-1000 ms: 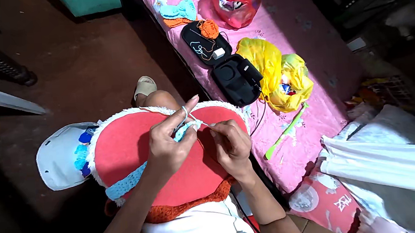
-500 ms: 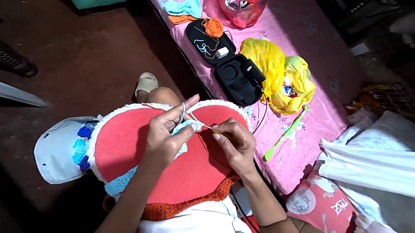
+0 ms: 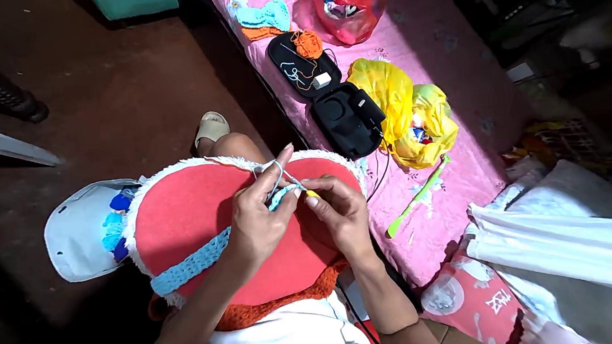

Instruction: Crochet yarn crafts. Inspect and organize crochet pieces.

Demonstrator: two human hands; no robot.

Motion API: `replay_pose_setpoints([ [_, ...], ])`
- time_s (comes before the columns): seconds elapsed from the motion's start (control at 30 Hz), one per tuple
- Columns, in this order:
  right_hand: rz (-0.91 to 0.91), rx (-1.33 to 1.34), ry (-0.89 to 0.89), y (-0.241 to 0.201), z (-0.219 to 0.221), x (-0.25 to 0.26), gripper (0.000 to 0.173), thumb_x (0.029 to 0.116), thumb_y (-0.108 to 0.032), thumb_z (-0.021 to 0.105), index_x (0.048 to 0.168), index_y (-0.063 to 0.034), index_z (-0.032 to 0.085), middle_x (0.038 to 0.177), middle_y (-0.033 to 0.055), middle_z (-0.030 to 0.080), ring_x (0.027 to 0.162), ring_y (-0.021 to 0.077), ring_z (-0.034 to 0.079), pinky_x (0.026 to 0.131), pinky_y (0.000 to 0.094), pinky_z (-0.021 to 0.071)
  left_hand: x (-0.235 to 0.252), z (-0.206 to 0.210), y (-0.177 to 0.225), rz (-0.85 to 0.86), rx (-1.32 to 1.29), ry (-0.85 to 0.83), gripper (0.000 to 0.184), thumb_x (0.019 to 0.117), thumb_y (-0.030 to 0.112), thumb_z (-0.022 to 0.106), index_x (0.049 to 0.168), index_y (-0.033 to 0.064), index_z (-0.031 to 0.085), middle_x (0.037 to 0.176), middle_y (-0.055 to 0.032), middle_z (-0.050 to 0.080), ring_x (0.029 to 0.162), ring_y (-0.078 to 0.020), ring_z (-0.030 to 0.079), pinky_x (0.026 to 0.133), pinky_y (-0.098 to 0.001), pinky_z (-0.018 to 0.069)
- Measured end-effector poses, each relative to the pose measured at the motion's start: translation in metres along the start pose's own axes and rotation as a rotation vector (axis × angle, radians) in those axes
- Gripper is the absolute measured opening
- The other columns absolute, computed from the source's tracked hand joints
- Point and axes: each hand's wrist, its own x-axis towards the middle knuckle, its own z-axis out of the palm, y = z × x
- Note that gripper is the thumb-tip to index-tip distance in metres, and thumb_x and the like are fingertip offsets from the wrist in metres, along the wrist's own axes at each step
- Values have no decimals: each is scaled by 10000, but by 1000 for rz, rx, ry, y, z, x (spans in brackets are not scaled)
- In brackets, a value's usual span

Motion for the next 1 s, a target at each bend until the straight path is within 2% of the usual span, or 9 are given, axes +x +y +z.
replay_pose_setpoints([
  [0.1, -295, -379, 50, 2, 6, 1, 193, 911, 27, 605, 1038, 53, 747, 900, 100, 687, 826, 71, 650, 750, 187, 559, -3, 5, -5, 227, 236, 59, 510, 901, 50, 637, 1410, 29, 605, 920, -72, 743, 754, -51, 662, 717, -187, 546],
  [0.2, -150, -203, 52, -8, 10, 5, 202, 924, 31, 610, 1093, 56, 718, 920, 71, 687, 804, 43, 642, 734, 177, 559, -6, 10, -9, 355, 285, 114, 449, 929, 58, 621, 1376, 19, 635, 828, -99, 715, 719, -107, 635, 684, -216, 520],
  [0.27, 70, 223, 36, -11, 8, 10, 226, 919, 61, 615, 1135, 16, 665, 905, 49, 696, 665, 4, 569, 596, 157, 477, -4, 5, -6, 302, 166, 96, 457, 921, 54, 644, 1377, 15, 628, 895, -61, 746, 781, -31, 665, 736, -167, 541],
  [0.33, 70, 331, 44, -6, 9, 10, 246, 910, 61, 632, 1146, -5, 652, 902, 47, 704, 655, 0, 565, 584, 159, 467, 0, -3, 0, 214, 20, 54, 497, 900, 25, 653, 1396, 22, 609, 940, -14, 747, 820, -4, 675, 765, -162, 562],
  [0.43, -265, -134, 117, 8, 11, 6, 183, 940, 11, 637, 1118, 49, 658, 948, 69, 696, 844, 32, 661, 791, 189, 575, 6, -14, 6, 48, -170, -21, 544, 874, 15, 649, 1414, 58, 596, 925, 56, 725, 790, -12, 670, 720, -178, 574],
  [0.67, -553, -582, 130, 16, 2, 7, 140, 948, -49, 603, 960, 11, 729, 818, 96, 663, 755, 106, 636, 698, 211, 546, 20, -31, 2, -176, -573, -110, 492, 854, -45, 512, 1306, 45, 685, 870, 7, 700, 688, -43, 616, 644, -185, 537],
  [0.8, -266, -148, 6, 11, -3, 1, 126, 938, -1, 633, 1020, 42, 718, 902, 52, 666, 823, 21, 631, 741, 149, 550, 21, -34, -1, -232, -640, -101, 485, 835, -82, 506, 1247, 53, 724, 881, 1, 730, 656, -32, 626, 607, -179, 543],
  [0.9, 112, 275, -69, 3, -10, 4, 191, 911, 33, 624, 1086, 1, 696, 937, 16, 711, 686, -26, 563, 584, 143, 455, 15, -26, 0, -63, -224, -84, 523, 843, -41, 601, 1352, 65, 657, 904, 31, 713, 728, -3, 640, 673, -163, 556],
  [1.0, 79, 55, -81, -4, -8, 6, 242, 926, 35, 592, 1141, 30, 704, 977, 34, 715, 772, -3, 614, 678, 156, 517, 6, -9, -4, 194, 200, -20, 489, 894, 38, 605, 1378, 93, 650, 1029, -46, 749, 852, -52, 684, 782, -223, 564],
])
